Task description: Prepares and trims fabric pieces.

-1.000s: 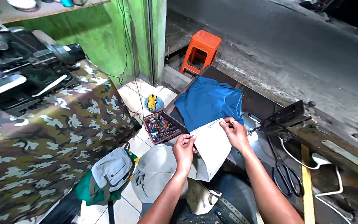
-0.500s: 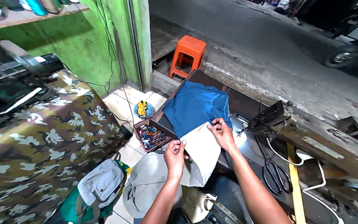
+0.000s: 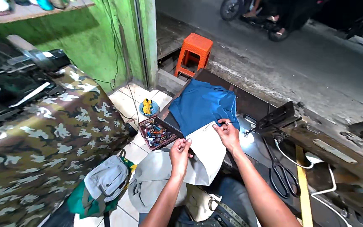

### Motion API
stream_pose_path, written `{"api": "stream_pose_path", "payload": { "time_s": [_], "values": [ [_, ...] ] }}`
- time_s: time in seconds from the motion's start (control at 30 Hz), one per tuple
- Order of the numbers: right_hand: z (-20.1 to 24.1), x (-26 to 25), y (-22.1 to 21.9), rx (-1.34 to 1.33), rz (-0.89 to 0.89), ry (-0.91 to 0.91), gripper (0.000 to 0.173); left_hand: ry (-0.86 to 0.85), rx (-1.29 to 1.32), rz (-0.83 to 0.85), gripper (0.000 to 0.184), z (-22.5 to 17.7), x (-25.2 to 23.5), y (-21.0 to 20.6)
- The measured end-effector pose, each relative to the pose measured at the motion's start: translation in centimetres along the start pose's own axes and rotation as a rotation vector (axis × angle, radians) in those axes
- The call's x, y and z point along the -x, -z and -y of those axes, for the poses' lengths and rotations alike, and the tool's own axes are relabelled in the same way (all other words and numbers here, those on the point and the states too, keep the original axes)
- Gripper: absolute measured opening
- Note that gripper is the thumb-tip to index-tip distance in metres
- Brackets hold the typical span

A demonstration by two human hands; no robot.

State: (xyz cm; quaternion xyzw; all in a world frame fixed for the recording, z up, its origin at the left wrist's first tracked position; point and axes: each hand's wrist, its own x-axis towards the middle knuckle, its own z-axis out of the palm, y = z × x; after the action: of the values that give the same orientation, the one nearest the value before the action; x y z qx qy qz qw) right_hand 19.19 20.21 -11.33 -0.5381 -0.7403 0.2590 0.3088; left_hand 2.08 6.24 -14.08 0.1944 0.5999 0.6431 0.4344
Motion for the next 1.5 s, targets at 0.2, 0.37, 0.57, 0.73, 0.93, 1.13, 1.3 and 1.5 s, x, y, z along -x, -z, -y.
{"api": "stream_pose_path", "payload": {
  "time_s": [0.2,0.37,0.57,0.73,0.93,1.13,1.3,1.5],
  "values": [
    [0.2,0.0,0.0,0.023,-0.002,0.013,0.041,-0.026,-0.028,0.035,0.019,0.0,-0.2,0.4],
    [0.3,0.1,0.0,0.009,-0.017,0.017,0.039,-0.022,-0.014,0.016,0.023,-0.1,0.0,0.1],
    [0.1,0.0,0.2,-0.001,-0.014,0.023,0.038,-0.011,-0.014,0.018,0.019,0.1,-0.1,-0.1],
    [0.0,0.0,0.1,-0.012,-0.008,0.002,0.037,-0.008,-0.014,0.02,0.016,0.2,-0.2,-0.3],
    [-0.2,-0.1,0.3,-0.041,-0.005,-0.013,0.037,-0.009,-0.024,-0.009,0.015,-0.2,0.0,-0.9],
    [-0.3,-0.1,0.2,-0.094,-0.008,-0.017,0.036,-0.017,-0.012,0.007,0.018,-0.2,0.1,-0.6],
    [-0.2,-0.1,0.4,-0.09,-0.001,-0.021,0.037,-0.009,0.001,0.014,0.018,-0.3,0.1,-0.7],
    [-0.2,-0.1,0.4,-0.077,0.007,-0.008,0.037,-0.013,0.011,0.011,0.015,0.0,0.1,-0.7]
  ]
}}
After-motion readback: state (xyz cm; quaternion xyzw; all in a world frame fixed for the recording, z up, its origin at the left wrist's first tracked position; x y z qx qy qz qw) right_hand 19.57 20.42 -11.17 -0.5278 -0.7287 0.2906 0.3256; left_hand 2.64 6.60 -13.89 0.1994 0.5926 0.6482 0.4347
